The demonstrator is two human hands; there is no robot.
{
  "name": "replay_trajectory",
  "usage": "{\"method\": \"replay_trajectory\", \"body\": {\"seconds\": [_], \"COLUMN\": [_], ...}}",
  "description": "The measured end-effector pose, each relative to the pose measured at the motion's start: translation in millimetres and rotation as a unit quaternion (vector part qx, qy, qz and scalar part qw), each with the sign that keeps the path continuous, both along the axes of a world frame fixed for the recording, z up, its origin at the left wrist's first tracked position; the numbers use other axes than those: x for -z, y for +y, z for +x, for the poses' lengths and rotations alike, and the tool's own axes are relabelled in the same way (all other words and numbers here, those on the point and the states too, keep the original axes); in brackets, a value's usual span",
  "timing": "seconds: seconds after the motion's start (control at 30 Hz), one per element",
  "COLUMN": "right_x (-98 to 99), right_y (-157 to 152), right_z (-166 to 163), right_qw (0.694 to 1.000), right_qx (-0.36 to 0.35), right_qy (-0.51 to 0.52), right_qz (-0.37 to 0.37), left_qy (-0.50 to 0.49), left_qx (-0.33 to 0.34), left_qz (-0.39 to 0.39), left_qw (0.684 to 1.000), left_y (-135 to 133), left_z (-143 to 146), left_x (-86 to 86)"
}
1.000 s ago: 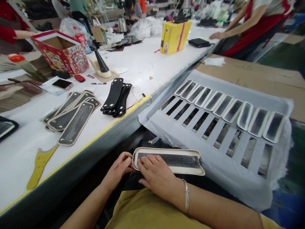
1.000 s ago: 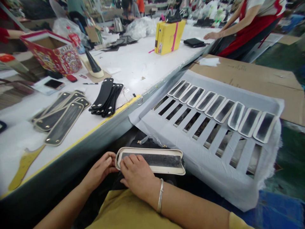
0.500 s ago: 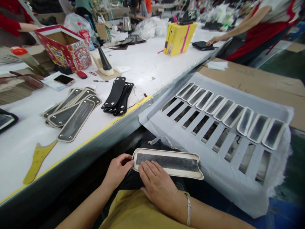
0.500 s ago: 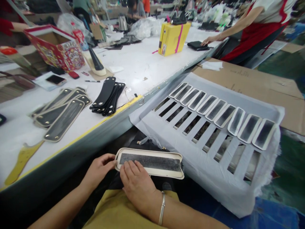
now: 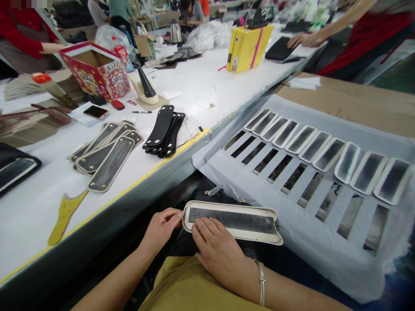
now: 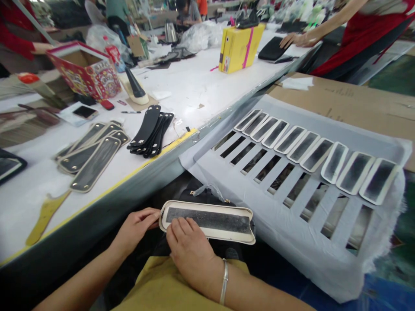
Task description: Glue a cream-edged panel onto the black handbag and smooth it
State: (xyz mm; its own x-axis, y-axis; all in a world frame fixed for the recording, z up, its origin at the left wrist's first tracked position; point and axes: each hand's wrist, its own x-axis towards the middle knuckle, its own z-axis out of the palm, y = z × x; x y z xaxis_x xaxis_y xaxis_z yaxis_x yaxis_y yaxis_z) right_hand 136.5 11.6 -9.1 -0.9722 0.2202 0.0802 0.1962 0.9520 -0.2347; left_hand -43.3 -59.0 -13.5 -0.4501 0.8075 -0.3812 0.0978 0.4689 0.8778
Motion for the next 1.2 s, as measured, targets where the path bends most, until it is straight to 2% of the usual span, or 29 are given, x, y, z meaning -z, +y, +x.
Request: {"method": "replay_trajectory", "body": {"seconds": [0.1,0.27,0.43,0.57,0.77,0.87,0.93,1.1,1.2], "right_x": [-2.1,-7.0,-10.8,-11.6,-12.3,-11.8,-11.3,-11.8,-12.5], "right_y": [1.6,4.3,7.2,8.8,10.4,10.6,10.4,9.3,8.5], "right_z": [-1.2,-3.5,-2.2,-1.5,-2.1,-2.3,-2.3,-2.4,-2.3], "right_qw": [1.0,1.0,0.999,0.999,0.999,0.999,0.999,0.998,0.998], "right_qx": [-0.002,0.012,0.01,0.009,0.006,0.004,0.008,0.016,0.02], "right_qy": [0.006,0.007,-0.003,-0.006,-0.004,-0.002,-0.002,-0.007,-0.012], "right_qz": [-0.009,-0.028,-0.04,-0.049,-0.052,-0.047,-0.047,-0.054,-0.06], "left_qy": [-0.042,-0.102,-0.078,-0.074,0.05,0.056,0.017,-0.223,-0.263], "left_qx": [0.003,0.066,0.121,0.136,0.19,0.201,0.21,0.188,0.17], "left_qz": [-0.046,-0.141,-0.159,-0.178,-0.151,-0.152,-0.151,-0.106,-0.085], "left_qw": [0.998,0.983,0.977,0.972,0.969,0.966,0.966,0.951,0.946], "left_y": [0.9,2.8,7.2,11.1,19.8,22.8,22.0,13.5,10.7], "left_z": [4.1,5.9,-1.5,-3.9,-4.4,-8.1,-13.4,-28.7,-29.9], "left_x": [1.0,3.5,-1.9,-5.5,-10.5,-12.4,-11.0,5.1,18.2]}}
